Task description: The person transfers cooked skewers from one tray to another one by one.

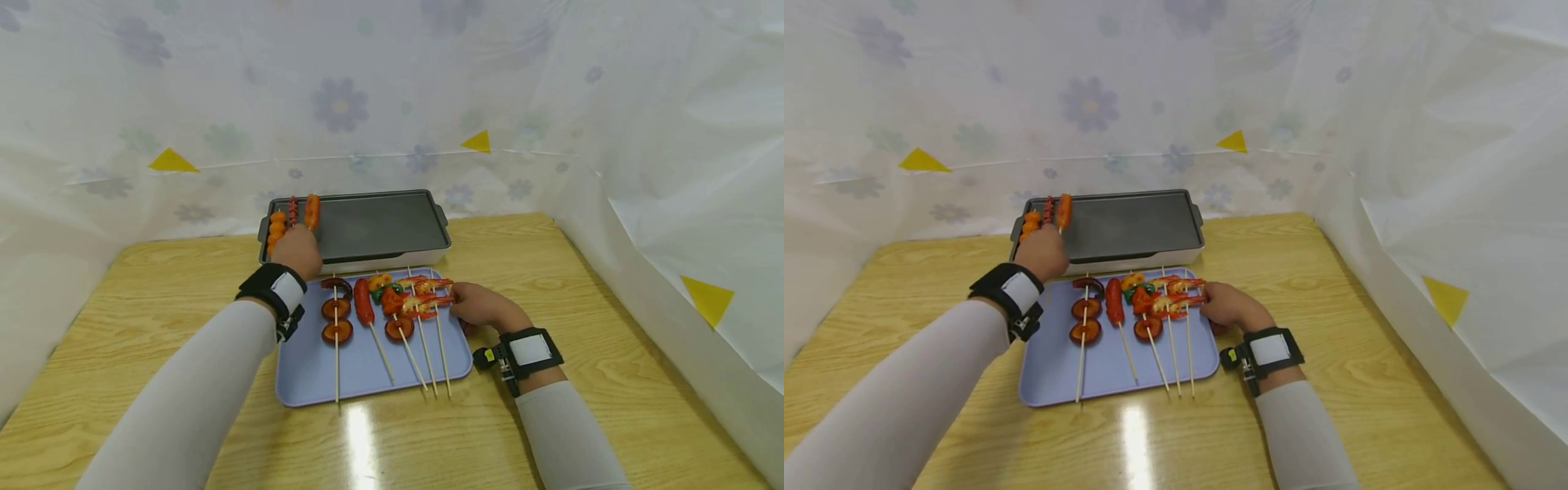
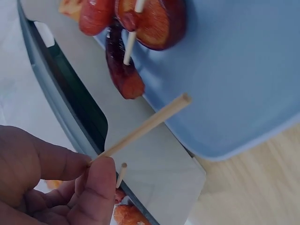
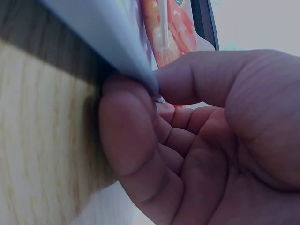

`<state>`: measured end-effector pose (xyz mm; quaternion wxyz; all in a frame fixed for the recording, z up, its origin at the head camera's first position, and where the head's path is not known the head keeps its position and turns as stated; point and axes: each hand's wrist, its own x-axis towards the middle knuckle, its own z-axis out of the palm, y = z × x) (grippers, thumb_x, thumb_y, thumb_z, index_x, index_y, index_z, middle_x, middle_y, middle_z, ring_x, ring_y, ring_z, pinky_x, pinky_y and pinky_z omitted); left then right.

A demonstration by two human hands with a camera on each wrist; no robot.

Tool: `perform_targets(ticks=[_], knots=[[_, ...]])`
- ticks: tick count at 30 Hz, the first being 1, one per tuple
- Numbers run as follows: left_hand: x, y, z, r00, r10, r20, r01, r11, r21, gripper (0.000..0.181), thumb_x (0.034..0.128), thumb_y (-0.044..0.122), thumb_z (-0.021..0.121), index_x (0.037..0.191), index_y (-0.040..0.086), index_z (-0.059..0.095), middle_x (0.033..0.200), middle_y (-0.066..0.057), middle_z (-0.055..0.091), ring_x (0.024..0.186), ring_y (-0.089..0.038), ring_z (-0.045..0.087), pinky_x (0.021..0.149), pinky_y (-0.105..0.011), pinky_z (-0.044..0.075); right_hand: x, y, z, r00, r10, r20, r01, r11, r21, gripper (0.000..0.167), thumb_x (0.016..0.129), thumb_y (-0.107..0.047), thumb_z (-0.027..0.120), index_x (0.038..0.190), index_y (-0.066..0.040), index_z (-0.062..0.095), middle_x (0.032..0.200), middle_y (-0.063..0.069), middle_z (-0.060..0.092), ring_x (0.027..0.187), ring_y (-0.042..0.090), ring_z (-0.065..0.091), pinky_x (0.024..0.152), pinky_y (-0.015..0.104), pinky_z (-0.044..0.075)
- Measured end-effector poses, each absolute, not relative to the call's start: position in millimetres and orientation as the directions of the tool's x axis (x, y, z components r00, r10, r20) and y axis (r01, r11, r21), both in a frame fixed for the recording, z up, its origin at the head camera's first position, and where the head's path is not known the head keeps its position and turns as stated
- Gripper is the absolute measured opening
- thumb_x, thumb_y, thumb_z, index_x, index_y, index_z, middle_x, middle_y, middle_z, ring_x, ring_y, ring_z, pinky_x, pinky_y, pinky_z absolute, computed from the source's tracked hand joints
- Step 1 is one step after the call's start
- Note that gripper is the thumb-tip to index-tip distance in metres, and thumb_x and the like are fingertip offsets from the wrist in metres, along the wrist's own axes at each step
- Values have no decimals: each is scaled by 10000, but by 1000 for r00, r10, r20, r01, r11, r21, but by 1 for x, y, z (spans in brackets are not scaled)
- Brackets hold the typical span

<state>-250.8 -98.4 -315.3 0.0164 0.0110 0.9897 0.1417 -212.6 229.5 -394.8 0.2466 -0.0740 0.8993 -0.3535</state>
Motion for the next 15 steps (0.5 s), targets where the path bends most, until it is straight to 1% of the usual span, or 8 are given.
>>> perform_targets(ticks=[2, 5, 9, 11, 15], knots=[[-251, -99, -316, -999, 17, -35, 5, 949, 314, 483, 906, 36, 510, 1311, -203, 399, 1114, -318, 591, 952, -418, 635, 834, -521, 534, -212, 229, -395, -866, -309, -392, 43, 736, -675, 72, 925, -44, 491, 978, -9, 525, 796, 131, 578, 626, 221, 569, 560, 331, 475], [-250, -100, -317, -999, -5, -36, -18, 931, 364, 505, 893, 36, 527, 1319, -190, 379, 1079, -310, 606, 934, -419, 634, 811, -514, 535, -213, 229, -395, -866, -309, -394, 46, 735, -677, 68, 928, -43, 491, 978, -8, 523, 801, 134, 578, 629, 223, 571, 562, 332, 476], [-245, -99, -318, -998, -38, -48, -55, 895, 442, 514, 880, 44, 548, 1314, -172, 374, 1047, -307, 613, 882, -413, 636, 721, -480, 540, -212, 230, -394, -868, -306, -392, 44, 739, -673, 62, 926, -42, 489, 968, -10, 522, 795, 137, 582, 622, 226, 573, 558, 334, 474], [-243, -100, -320, -998, -38, -56, -60, 884, 464, 575, 876, 50, 554, 1356, -176, 335, 1052, -315, 615, 871, -407, 636, 688, -458, 533, -213, 230, -394, -868, -303, -392, 44, 741, -670, 59, 923, -42, 488, 961, -13, 522, 790, 137, 585, 618, 226, 573, 556, 334, 472], [-238, -101, -325, -997, -8, -72, -44, 860, 509, 606, 868, 54, 562, 1374, -164, 309, 1064, -301, 601, 864, -383, 617, 660, -416, 513, -213, 232, -395, -869, -303, -390, 39, 745, -666, 67, 916, -45, 488, 961, -14, 526, 791, 134, 589, 618, 226, 577, 558, 337, 478]])
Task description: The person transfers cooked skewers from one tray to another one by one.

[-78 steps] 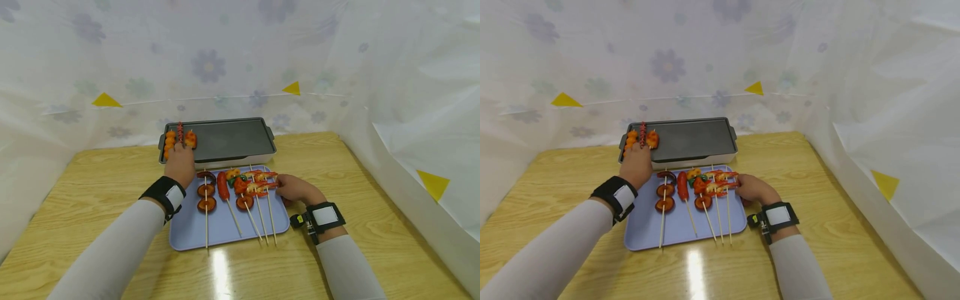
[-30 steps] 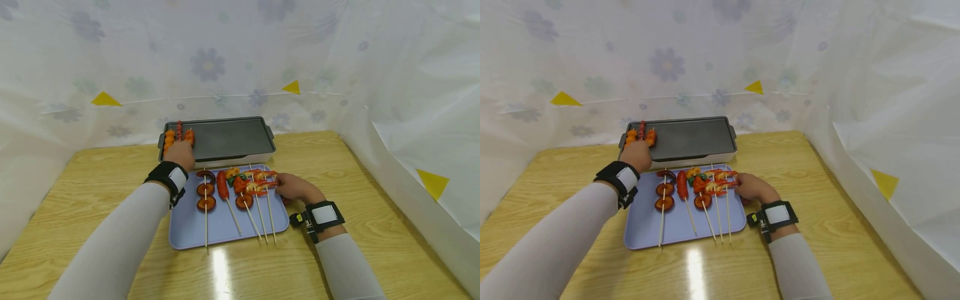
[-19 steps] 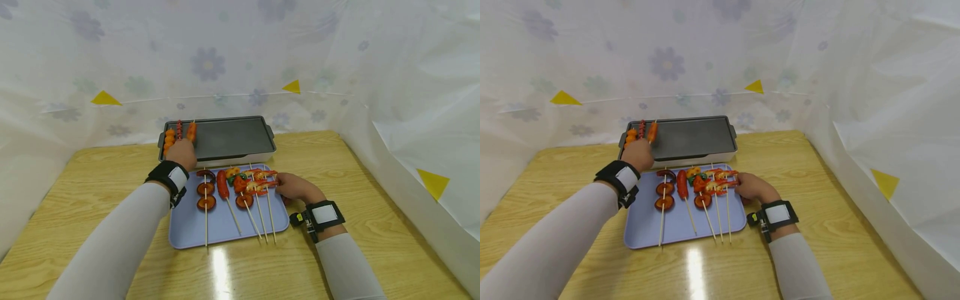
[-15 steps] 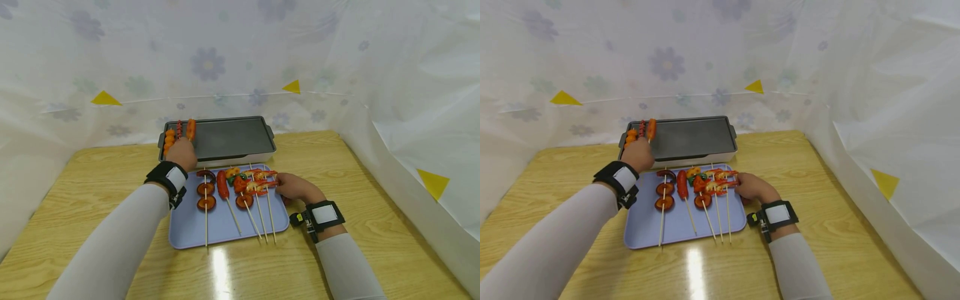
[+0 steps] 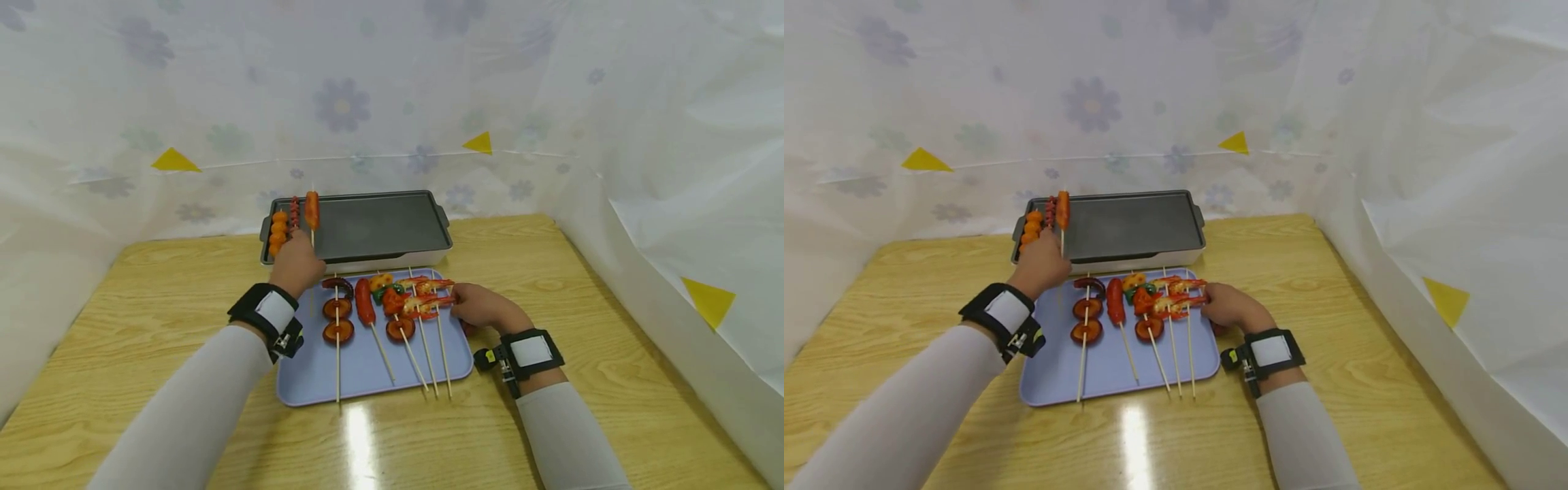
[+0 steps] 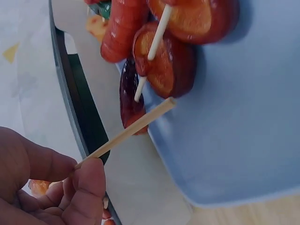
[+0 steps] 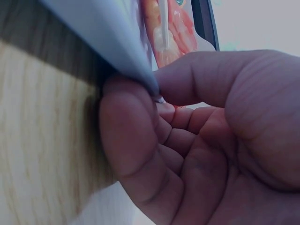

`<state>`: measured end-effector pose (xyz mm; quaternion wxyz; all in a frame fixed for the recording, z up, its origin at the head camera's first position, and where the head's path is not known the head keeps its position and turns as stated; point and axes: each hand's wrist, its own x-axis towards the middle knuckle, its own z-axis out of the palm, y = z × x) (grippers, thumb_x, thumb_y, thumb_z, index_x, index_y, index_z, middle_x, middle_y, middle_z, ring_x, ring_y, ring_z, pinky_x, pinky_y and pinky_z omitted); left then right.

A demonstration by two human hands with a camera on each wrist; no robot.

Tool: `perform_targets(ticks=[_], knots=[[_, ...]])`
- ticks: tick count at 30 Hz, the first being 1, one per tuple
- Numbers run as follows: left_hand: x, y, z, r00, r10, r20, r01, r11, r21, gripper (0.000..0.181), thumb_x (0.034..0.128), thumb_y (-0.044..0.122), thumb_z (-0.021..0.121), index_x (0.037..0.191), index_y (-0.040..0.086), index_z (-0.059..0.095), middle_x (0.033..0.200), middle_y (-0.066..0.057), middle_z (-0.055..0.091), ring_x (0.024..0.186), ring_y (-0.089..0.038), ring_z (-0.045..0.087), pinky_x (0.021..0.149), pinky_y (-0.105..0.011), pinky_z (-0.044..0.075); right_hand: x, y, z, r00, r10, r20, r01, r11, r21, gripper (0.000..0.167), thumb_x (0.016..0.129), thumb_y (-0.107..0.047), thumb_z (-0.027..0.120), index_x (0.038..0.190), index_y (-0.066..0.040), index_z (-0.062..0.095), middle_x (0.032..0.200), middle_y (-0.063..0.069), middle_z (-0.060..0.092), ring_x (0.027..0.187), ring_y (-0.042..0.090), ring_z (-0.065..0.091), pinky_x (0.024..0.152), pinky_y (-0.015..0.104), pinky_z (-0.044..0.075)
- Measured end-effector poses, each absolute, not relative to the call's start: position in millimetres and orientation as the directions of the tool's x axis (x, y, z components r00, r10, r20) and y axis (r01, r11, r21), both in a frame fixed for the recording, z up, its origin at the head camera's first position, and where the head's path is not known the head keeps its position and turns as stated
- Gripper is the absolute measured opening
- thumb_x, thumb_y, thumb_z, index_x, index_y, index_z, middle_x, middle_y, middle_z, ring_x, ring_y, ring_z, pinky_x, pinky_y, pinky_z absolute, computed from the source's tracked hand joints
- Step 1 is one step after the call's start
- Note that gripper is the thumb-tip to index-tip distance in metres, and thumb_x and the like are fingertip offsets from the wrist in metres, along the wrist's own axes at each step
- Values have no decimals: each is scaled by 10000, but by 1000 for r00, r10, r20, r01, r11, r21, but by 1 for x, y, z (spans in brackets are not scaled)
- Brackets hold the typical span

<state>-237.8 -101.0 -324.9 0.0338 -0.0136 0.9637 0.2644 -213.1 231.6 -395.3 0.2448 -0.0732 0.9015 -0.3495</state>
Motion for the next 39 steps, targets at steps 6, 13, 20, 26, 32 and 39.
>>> perform_targets(ticks=[6, 13, 20, 26, 32, 39], knots=[[-230, -100, -331, -997, 15, -79, -35, 804, 594, 408, 857, 24, 540, 1230, -69, 403, 934, -191, 534, 769, -319, 552, 587, -350, 438, -213, 234, -396, -870, -309, -384, 28, 747, -664, 79, 922, -48, 486, 974, -12, 532, 792, 133, 591, 618, 224, 576, 557, 338, 478], [-217, -96, -325, -997, 17, -71, -33, 765, 643, 362, 882, 13, 488, 1235, -14, 414, 826, -136, 491, 676, -271, 513, 564, -337, 413, -213, 234, -395, -866, -306, -396, 44, 742, -669, 76, 933, -54, 486, 980, -14, 529, 769, 122, 581, 613, 213, 567, 554, 326, 468], [-207, -95, -324, -999, 46, -11, 29, 775, 631, 336, 911, 15, 464, 1243, -11, 420, 820, -118, 497, 677, -270, 518, 566, -340, 413, -212, 235, -393, -868, -303, -394, 47, 740, -671, 78, 937, -55, 484, 983, -10, 527, 769, 126, 581, 614, 215, 569, 551, 326, 469], [-197, -94, -330, -999, 43, -20, 19, 746, 665, 303, 953, 36, 482, 1247, -10, 425, 901, -136, 524, 700, -266, 526, 568, -333, 430, -212, 236, -395, -869, -302, -392, 43, 742, -669, 83, 935, -59, 486, 983, -10, 532, 780, 130, 590, 617, 218, 578, 554, 333, 483], [-186, -100, -335, -999, 40, -13, 18, 691, 722, 290, 962, 48, 497, 1239, -2, 425, 966, -144, 533, 729, -266, 517, 577, -331, 424, -211, 237, -396, -867, -302, -395, 54, 733, -678, 76, 942, -56, 484, 985, -9, 525, 763, 130, 582, 605, 217, 567, 547, 331, 470], [-173, -107, -336, -997, 64, 36, 69, 659, 749, 279, 973, 51, 515, 1235, -9, 440, 994, -156, 528, 770, -275, 508, 603, -343, 425, -212, 235, -395, -867, -304, -394, 52, 731, -680, 60, 939, -41, 484, 981, -8, 511, 751, 132, 573, 587, 217, 545, 532, 326, 443]])
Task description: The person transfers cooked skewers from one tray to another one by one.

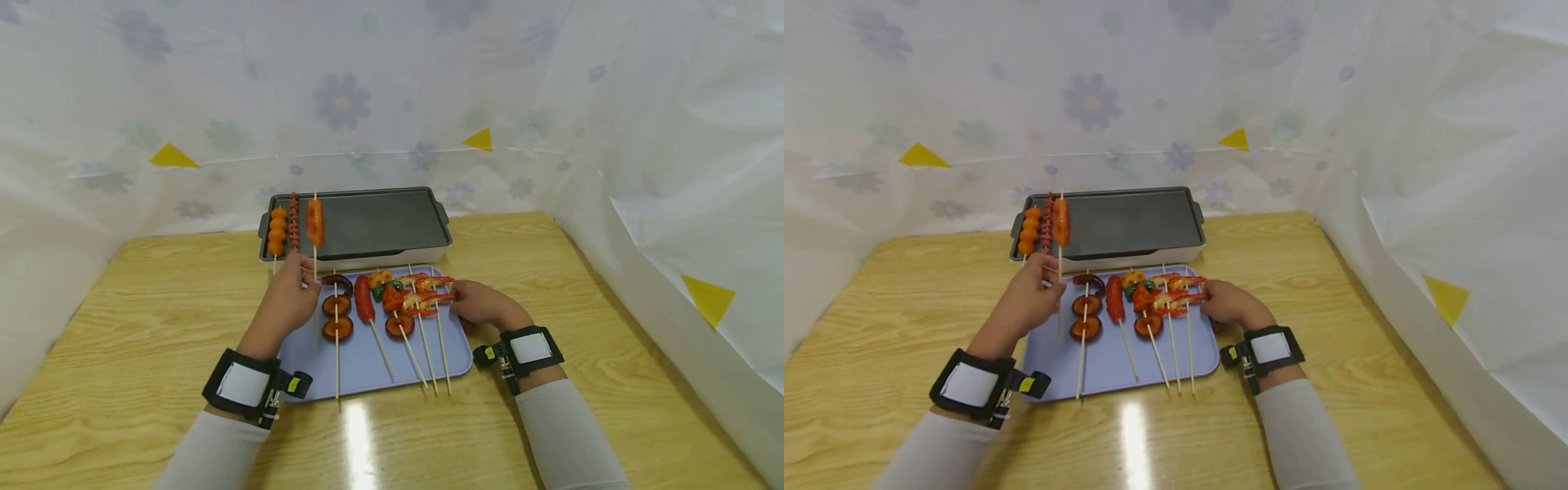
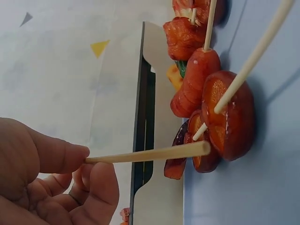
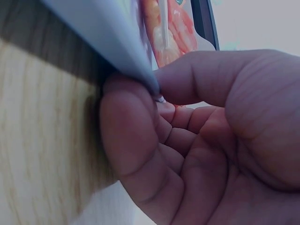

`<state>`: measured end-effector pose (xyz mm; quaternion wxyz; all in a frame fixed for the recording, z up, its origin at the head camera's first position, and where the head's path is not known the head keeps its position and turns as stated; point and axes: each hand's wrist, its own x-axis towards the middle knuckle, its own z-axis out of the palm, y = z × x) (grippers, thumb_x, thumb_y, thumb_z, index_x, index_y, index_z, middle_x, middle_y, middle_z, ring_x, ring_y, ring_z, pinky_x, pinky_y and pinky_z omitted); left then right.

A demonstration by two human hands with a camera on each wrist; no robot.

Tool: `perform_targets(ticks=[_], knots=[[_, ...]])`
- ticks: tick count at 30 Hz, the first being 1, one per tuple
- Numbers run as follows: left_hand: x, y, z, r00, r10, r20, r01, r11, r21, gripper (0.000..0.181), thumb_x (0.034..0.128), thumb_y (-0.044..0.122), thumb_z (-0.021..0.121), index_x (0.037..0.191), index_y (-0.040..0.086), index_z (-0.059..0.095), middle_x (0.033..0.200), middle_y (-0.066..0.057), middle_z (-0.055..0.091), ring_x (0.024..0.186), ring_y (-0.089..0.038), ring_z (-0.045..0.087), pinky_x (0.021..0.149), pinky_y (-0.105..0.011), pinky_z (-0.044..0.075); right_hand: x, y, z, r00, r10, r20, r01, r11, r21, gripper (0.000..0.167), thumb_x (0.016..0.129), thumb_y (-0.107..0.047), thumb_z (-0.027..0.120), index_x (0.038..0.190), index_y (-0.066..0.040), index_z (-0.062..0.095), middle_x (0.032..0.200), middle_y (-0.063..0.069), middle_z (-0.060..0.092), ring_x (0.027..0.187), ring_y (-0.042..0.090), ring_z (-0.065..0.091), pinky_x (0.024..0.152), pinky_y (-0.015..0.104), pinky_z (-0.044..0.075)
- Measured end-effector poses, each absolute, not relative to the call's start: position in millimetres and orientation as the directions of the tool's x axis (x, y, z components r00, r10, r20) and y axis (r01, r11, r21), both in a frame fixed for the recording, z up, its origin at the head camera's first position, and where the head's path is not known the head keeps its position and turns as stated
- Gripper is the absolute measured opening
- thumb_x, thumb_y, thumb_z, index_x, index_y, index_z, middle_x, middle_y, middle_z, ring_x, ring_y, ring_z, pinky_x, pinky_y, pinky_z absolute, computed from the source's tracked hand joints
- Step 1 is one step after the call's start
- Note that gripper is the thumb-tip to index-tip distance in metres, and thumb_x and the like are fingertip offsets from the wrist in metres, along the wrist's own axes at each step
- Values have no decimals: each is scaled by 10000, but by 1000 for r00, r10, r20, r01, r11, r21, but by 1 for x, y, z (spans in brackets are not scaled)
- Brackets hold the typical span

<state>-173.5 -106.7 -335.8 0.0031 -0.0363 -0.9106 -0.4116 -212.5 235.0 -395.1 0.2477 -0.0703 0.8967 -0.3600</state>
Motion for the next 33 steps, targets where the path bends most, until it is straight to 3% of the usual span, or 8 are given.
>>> perform_targets(ticks=[15, 22, 33], knots=[[-152, -111, -343, -995, 94, 21, 77, 640, 765, 261, 984, 56, 507, 1228, -14, 444, 1033, -157, 521, 765, -249, 493, 648, -345, 417, -213, 237, -396, -867, -313, -387, 36, 737, -675, 60, 930, -47, 484, 969, -16, 517, 736, 125, 585, 585, 215, 559, 528, 326, 448], [-139, -114, -347, -994, 107, 2, 70, 637, 767, 245, 956, 28, 536, 1178, -32, 452, 976, -152, 523, 766, -249, 507, 625, -338, 423, -213, 236, -393, -871, -302, -388, 39, 744, -667, 46, 922, -51, 491, 938, -12, 510, 741, 127, 588, 590, 216, 568, 531, 322, 460], [-128, -120, -352, -972, 156, -174, -28, 662, 749, 226, 926, 27, 574, 1110, -33, 458, 866, -99, 501, 673, -209, 508, 552, -329, 409, -212, 235, -393, -869, -305, -390, 36, 747, -664, 54, 915, -45, 487, 949, -13, 515, 724, 118, 592, 580, 206, 566, 526, 312, 455]])
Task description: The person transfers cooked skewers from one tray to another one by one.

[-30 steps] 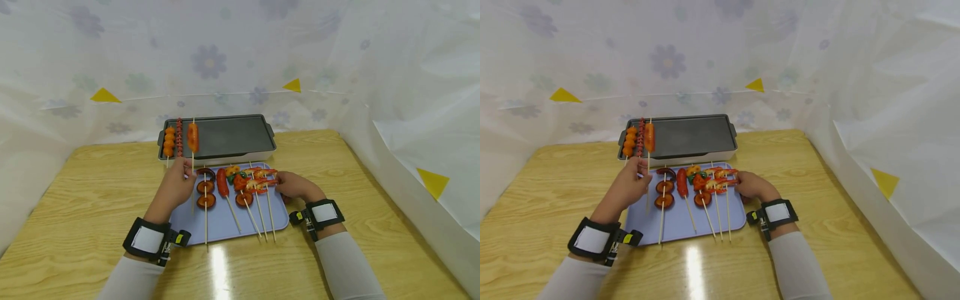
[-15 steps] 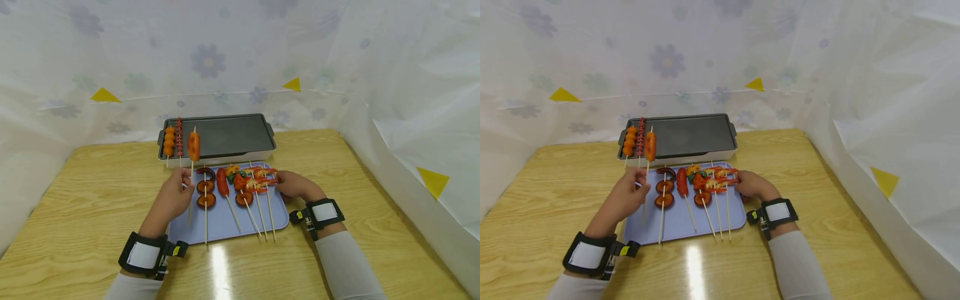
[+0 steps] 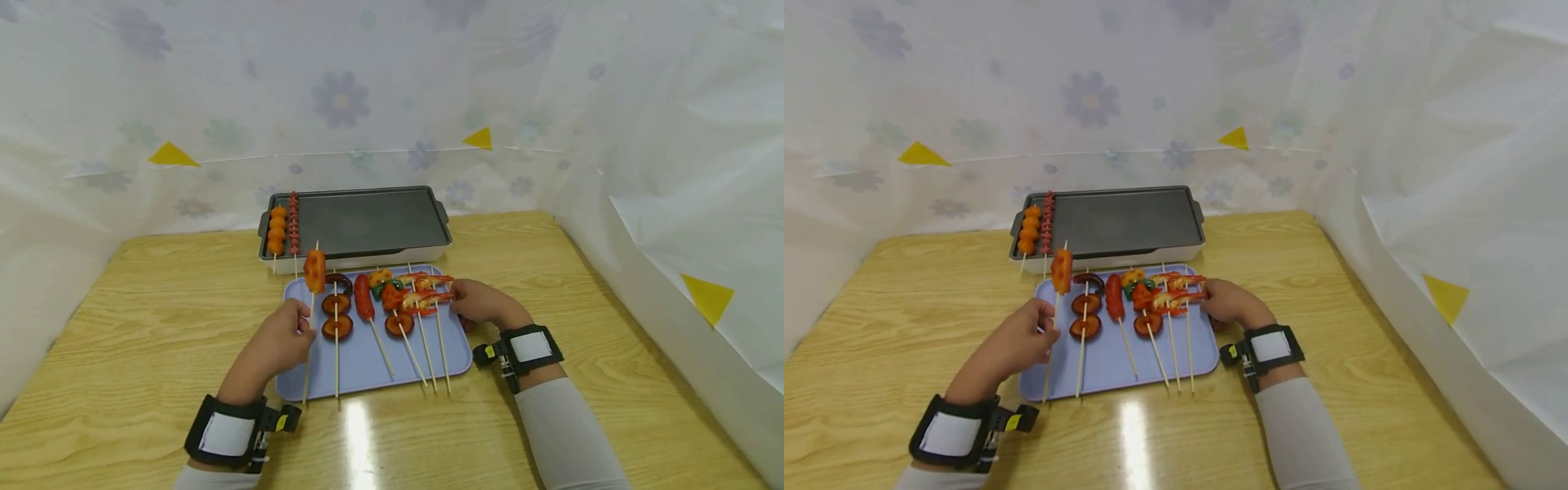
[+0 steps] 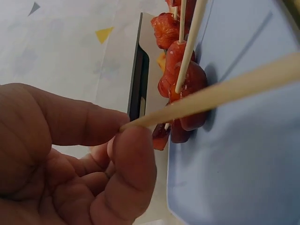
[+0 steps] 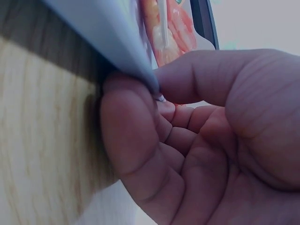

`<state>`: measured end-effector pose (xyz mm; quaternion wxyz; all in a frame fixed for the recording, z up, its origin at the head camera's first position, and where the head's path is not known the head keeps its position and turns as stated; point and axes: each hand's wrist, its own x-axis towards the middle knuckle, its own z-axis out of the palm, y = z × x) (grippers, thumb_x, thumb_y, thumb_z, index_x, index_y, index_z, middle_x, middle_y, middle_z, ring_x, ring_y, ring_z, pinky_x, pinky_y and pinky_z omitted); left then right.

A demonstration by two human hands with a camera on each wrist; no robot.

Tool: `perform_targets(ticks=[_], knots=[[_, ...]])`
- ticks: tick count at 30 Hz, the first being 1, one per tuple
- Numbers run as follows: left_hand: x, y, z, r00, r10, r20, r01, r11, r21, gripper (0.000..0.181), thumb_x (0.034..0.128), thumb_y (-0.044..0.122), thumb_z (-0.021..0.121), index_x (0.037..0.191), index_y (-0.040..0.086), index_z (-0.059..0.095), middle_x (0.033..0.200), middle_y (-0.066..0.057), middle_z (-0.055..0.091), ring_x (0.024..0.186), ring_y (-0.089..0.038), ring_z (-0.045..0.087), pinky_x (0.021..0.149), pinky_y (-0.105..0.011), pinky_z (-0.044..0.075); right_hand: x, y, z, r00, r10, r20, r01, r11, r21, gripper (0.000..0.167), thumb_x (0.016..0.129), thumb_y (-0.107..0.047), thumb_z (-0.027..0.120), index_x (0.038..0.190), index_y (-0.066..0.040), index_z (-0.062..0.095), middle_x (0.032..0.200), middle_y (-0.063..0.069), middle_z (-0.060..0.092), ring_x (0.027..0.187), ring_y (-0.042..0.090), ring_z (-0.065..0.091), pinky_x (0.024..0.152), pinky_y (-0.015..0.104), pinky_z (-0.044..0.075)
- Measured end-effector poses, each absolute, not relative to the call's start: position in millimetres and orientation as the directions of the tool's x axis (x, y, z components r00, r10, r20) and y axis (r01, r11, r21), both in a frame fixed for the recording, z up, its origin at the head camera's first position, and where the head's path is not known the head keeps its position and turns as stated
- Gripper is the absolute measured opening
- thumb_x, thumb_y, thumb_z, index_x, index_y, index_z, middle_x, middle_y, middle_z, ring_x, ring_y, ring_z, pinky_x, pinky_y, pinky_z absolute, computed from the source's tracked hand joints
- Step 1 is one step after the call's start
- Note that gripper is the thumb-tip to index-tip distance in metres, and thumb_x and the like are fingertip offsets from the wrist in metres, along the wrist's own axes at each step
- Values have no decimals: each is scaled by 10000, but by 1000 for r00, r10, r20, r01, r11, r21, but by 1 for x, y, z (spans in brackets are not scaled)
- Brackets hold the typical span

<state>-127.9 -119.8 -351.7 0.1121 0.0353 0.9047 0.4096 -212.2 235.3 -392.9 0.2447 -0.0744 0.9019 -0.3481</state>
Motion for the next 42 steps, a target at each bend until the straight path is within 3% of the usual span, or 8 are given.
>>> perform_targets(ticks=[15, 28, 42], knots=[[-122, -123, -359, -937, 141, -320, -121, 728, 675, 228, 836, -1, 539, 1050, -24, 461, 755, -112, 525, 606, -225, 550, 510, -332, 417, -211, 234, -392, -873, -298, -385, 36, 750, -661, 62, 898, -41, 489, 948, -19, 516, 724, 108, 592, 579, 197, 568, 527, 307, 458], [-126, -121, -368, -914, 63, -401, -212, 769, 603, 273, 889, 93, 572, 1103, -51, 482, 755, -117, 594, 625, -226, 588, 528, -336, 442, -211, 235, -392, -873, -305, -381, 41, 732, -680, 67, 914, -23, 493, 977, -3, 501, 768, 134, 571, 609, 206, 556, 540, 316, 473], [-126, -113, -373, -922, 74, -379, -177, 791, 586, 250, 876, 106, 596, 1033, -63, 499, 760, -125, 573, 616, -235, 572, 516, -322, 420, -212, 234, -394, -872, -301, -385, 39, 743, -668, 54, 933, -32, 483, 972, -2, 503, 759, 129, 581, 599, 199, 564, 540, 312, 478]])
